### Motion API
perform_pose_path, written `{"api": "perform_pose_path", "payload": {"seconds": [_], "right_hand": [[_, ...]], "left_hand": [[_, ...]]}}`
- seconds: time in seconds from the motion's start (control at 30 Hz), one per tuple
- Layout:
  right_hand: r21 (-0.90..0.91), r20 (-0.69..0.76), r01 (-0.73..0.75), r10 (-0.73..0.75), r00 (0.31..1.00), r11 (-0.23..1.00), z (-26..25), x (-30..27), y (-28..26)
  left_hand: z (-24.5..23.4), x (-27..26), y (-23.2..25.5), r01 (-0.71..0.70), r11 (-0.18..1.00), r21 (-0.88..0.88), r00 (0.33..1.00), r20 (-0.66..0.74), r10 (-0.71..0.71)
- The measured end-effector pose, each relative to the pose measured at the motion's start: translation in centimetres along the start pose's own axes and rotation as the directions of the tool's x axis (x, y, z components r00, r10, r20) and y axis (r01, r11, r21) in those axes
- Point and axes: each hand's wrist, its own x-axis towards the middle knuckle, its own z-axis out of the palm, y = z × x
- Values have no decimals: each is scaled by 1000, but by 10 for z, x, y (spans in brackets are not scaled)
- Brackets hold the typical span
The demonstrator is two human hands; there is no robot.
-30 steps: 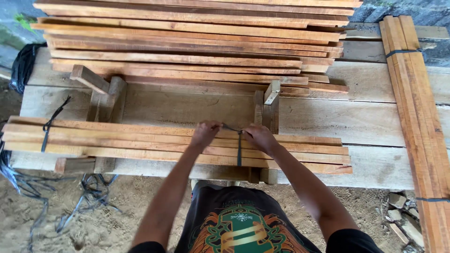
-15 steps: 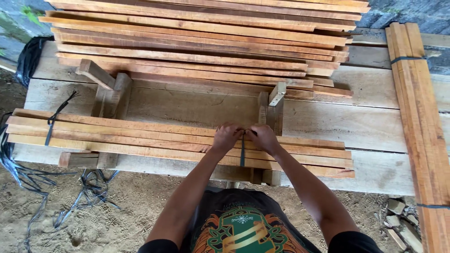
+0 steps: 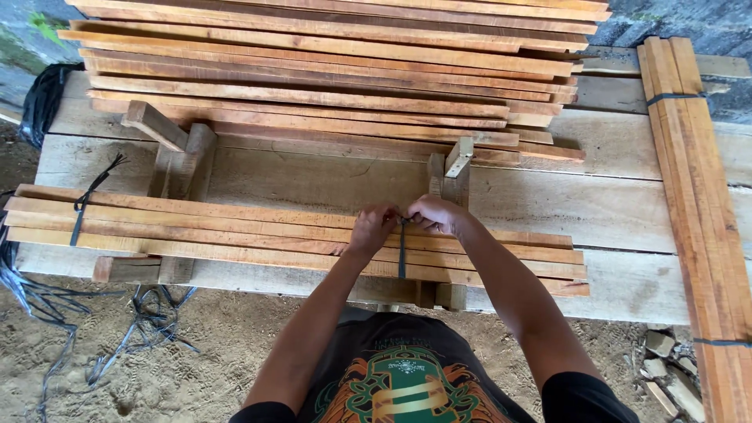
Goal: Bundling several thin wooden strips together using plastic ties.
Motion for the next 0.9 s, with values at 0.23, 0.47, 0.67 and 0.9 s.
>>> {"api": "perform_pose_path", "payload": {"seconds": [0.23,0.47,0.67,0.9], "right_hand": [[125,-48,2,4,999,992,5,-4,-1],[102,-34,92,-89,995,991,3,-33,-14],[-399,-122,370,-448,886,839,0,7,15],[-753,-109,361,-644,757,551,7,22,-4]], "left_hand": [[18,-11,-4,-239,930,280,924,-230,307],[20,-11,1,-234,870,434,883,-279,377],[25,-10,0,-200,844,497,868,-310,388],[21,-15,37,-71,955,289,981,-152,119]]}}
